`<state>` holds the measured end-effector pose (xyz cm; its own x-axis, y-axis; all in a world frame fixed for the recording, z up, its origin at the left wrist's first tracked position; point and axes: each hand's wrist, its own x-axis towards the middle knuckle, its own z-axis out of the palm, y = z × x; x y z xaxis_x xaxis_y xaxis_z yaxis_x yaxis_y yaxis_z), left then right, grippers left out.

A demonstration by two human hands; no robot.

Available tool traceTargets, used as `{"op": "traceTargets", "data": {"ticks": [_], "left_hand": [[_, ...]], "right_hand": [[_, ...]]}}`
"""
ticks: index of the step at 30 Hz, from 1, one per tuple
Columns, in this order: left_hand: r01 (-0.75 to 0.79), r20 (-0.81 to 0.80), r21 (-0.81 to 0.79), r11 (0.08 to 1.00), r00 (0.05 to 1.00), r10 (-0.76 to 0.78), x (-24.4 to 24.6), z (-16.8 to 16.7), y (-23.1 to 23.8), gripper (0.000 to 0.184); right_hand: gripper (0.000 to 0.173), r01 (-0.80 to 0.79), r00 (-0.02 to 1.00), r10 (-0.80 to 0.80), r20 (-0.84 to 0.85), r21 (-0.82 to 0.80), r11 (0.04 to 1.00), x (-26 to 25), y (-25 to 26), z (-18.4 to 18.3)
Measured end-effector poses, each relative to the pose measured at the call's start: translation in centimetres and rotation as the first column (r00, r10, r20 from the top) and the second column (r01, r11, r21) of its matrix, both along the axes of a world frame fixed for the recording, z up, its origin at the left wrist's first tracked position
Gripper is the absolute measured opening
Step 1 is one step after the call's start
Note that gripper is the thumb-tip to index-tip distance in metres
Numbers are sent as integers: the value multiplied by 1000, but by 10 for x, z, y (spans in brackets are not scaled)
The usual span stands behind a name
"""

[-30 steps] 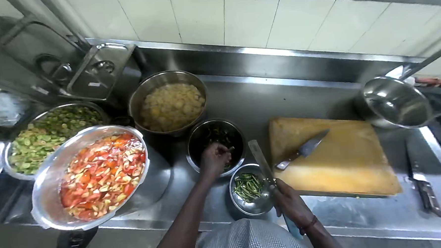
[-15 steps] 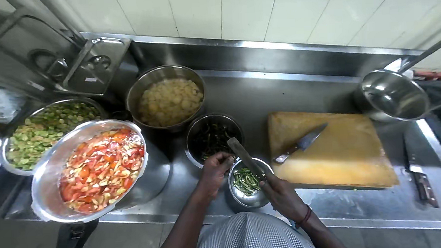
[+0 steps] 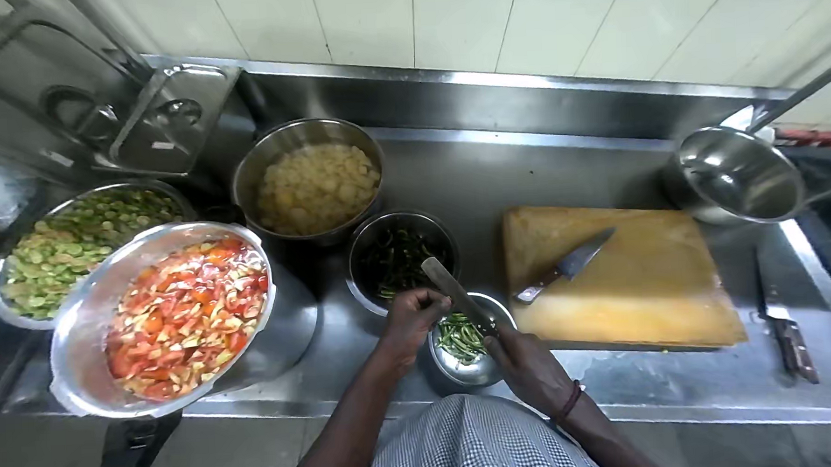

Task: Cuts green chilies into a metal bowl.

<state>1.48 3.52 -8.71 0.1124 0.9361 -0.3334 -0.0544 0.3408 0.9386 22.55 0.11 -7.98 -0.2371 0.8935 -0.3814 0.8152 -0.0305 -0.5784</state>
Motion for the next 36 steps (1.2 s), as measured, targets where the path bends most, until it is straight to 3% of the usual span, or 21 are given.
{"op": "traceTargets", "data": {"ticks": [11,16,20,26,31,36], "left_hand": [[114,164,-111,987,982,-95,22,-14,-7,2],[149,345,-132,980,934,-96,16,-15,-6,31],[45,322,-174,984,947,14,23,-15,-11,7],[-143,291,-255,956,932,217,19,-13,-4,11],[-77,269,-258,963,952,149,12,-11,-5,7],[-14,262,-260,966,961,85,16,-14,-6,5]], "right_hand": [[29,-47,998,48,31,-9,999,-16,7,0],[30,88,992,-78,-97,98,991,-12,8,-6],[27,148,985,-135,-109,119,982,-10,9,-6],[30,20,999,-21,42,24,1000,-9,10,0],[29,-38,995,42,92,-50,998,-9,7,1],[29,-55,986,54,161,2,998,-19,5,-6]]}}
